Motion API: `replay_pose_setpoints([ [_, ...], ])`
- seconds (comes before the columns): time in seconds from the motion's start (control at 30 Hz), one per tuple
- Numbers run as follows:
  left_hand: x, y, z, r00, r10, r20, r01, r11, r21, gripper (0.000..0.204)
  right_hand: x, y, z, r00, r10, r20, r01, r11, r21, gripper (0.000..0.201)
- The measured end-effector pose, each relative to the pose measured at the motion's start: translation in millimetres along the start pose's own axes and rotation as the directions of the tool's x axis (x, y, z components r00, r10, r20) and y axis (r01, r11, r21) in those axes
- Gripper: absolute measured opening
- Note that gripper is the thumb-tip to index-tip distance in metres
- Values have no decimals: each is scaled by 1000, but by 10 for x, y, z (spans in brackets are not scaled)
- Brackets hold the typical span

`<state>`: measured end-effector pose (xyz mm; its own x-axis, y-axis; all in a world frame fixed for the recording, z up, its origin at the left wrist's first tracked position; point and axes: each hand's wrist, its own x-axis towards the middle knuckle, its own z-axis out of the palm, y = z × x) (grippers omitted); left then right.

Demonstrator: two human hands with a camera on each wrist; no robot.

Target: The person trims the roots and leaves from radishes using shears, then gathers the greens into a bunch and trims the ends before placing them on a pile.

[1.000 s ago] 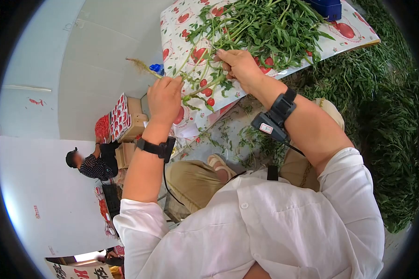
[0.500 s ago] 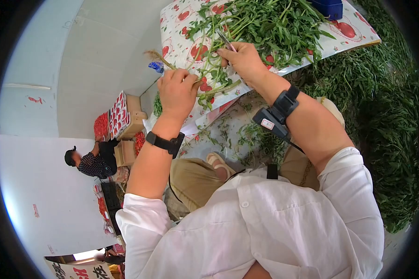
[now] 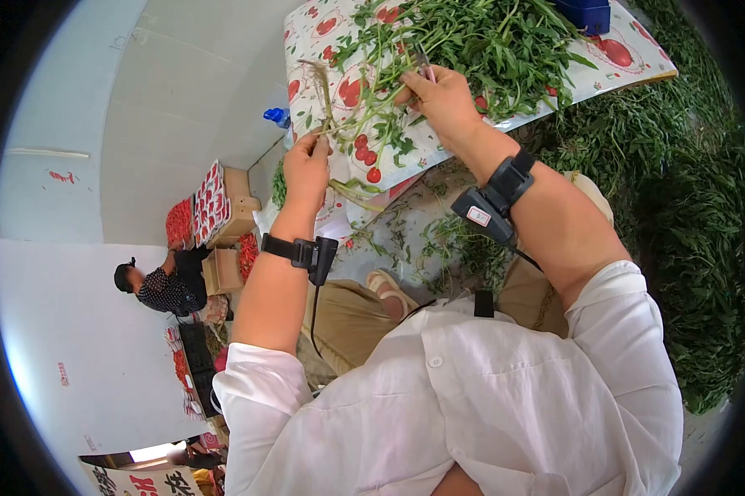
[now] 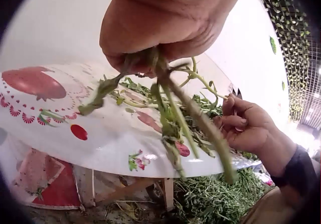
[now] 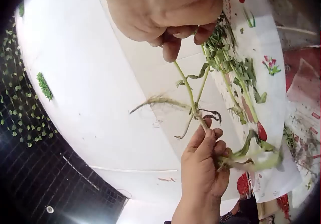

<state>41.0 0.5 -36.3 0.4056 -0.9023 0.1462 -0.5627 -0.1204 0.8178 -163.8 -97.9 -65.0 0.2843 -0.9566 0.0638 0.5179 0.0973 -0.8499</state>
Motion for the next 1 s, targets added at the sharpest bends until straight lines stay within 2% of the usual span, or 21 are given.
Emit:
replay_pose_setpoints([
  [0.1, 0, -23, -52, 1000, 24, 9, -24, 999, -22, 25, -37, -117, -27, 998, 36, -46, -36, 999, 3, 12],
  [0.2, -35, 6, -136, 997, 18, 76, -23, 998, 66, 28, 9, -113, -30, 995, 8, -100, -4, 999, 41, 12],
  [0.3, -101, 36, -222, 986, -31, 161, 18, 996, 85, 27, 34, -129, -66, 993, 20, -113, -15, 999, 51, 13],
  [0.5, -226, 110, -415, 927, -103, 360, 117, 993, -18, 27, 18, -87, -57, 986, 22, -166, -21, 1000, 9, 16],
  [0.6, -370, 175, -465, 913, -152, 379, 162, 987, 5, 28, 65, -46, -96, 978, 28, -206, -20, 999, 41, 17],
  [0.67, -477, 28, -654, 909, -203, 363, 186, 979, 83, 29, 232, -122, -300, 918, 41, -395, 6, 993, 117, 20],
  [0.7, -500, -70, -759, 906, -226, 357, 193, 973, 124, 29, 289, -131, -380, 923, 20, -384, 23, 994, 107, 21],
  [0.8, -575, -321, -999, 923, -302, 240, 354, 910, -216, 27, 230, -193, -249, 933, -82, -352, 85, 996, -8, 19],
  [0.83, -569, -354, -1048, 924, -286, 253, 359, 876, -321, 22, 149, -243, -205, 950, -28, -312, 21, 999, -27, 15],
  [0.93, -609, -214, -954, 955, -286, 80, 288, 825, -486, 19, 145, -167, -202, 963, -64, -262, 45, 996, -77, 15],
  [0.97, -607, -207, -943, 975, -208, 80, 219, 829, -514, 17, 188, -124, -208, 948, -110, -297, 92, 993, -74, 17],
  [1.0, -603, -227, -959, 976, -209, 61, 209, 825, -525, 18, 186, -132, -207, 941, -118, -318, 96, 992, -84, 19],
])
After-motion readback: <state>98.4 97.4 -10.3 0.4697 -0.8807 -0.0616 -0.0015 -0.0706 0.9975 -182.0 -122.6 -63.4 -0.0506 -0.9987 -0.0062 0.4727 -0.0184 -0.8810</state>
